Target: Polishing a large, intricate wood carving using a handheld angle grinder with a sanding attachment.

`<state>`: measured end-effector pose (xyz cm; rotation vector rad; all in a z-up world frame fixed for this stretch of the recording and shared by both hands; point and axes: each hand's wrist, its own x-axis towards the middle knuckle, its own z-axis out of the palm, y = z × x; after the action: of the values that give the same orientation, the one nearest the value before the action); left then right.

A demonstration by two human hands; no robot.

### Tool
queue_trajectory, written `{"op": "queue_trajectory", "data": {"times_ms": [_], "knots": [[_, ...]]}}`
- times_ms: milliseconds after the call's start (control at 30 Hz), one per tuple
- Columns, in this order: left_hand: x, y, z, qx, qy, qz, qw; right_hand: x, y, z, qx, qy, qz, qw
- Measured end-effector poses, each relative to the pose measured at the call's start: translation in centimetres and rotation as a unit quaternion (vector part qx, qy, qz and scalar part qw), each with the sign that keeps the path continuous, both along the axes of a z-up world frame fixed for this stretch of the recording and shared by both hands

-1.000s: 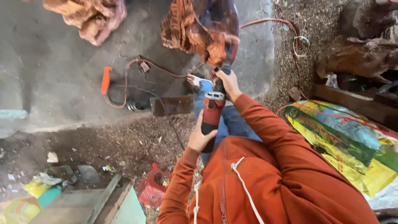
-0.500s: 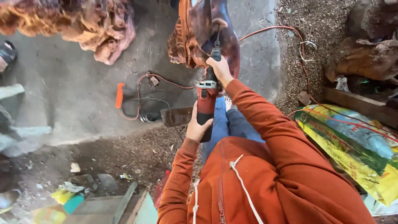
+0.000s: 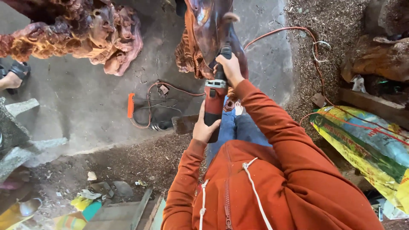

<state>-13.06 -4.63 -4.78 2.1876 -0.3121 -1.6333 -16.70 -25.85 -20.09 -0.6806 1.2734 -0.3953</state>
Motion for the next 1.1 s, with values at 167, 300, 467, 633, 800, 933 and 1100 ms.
{"op": "queue_trajectory", "data": {"times_ms": [167, 300, 467, 633, 800, 933, 1100], "knots": [[-0.6, 0.9, 2.4, 0.035, 0.008, -0.041, 0.999, -2.2, 2.2, 1.2, 0.037, 0.018, -0.051, 0.998], [-0.5, 2.0, 2.2, 0.071, 0.016, -0.070, 0.995, -2.9, 4.0, 2.1, 0.073, 0.013, -0.062, 0.995], [1.1, -1.9, 3.7, 0.070, -0.019, -0.045, 0.996, 0.4, 0.5, 1.3, 0.080, -0.032, -0.064, 0.994], [0.3, -2.6, 6.6, 0.108, -0.011, -0.071, 0.992, -1.7, 1.6, 2.2, 0.098, -0.022, -0.061, 0.993], [-1.4, -2.9, 7.6, 0.150, 0.017, -0.071, 0.986, -4.1, 2.5, 2.3, 0.166, 0.011, -0.082, 0.983], [-2.1, -5.8, 7.3, 0.125, -0.006, -0.020, 0.992, -2.0, -1.8, 3.4, 0.157, -0.002, -0.031, 0.987], [-2.3, -7.8, 8.7, 0.132, -0.035, -0.001, 0.991, -1.0, -3.6, 5.8, 0.178, -0.032, -0.041, 0.983]]}}
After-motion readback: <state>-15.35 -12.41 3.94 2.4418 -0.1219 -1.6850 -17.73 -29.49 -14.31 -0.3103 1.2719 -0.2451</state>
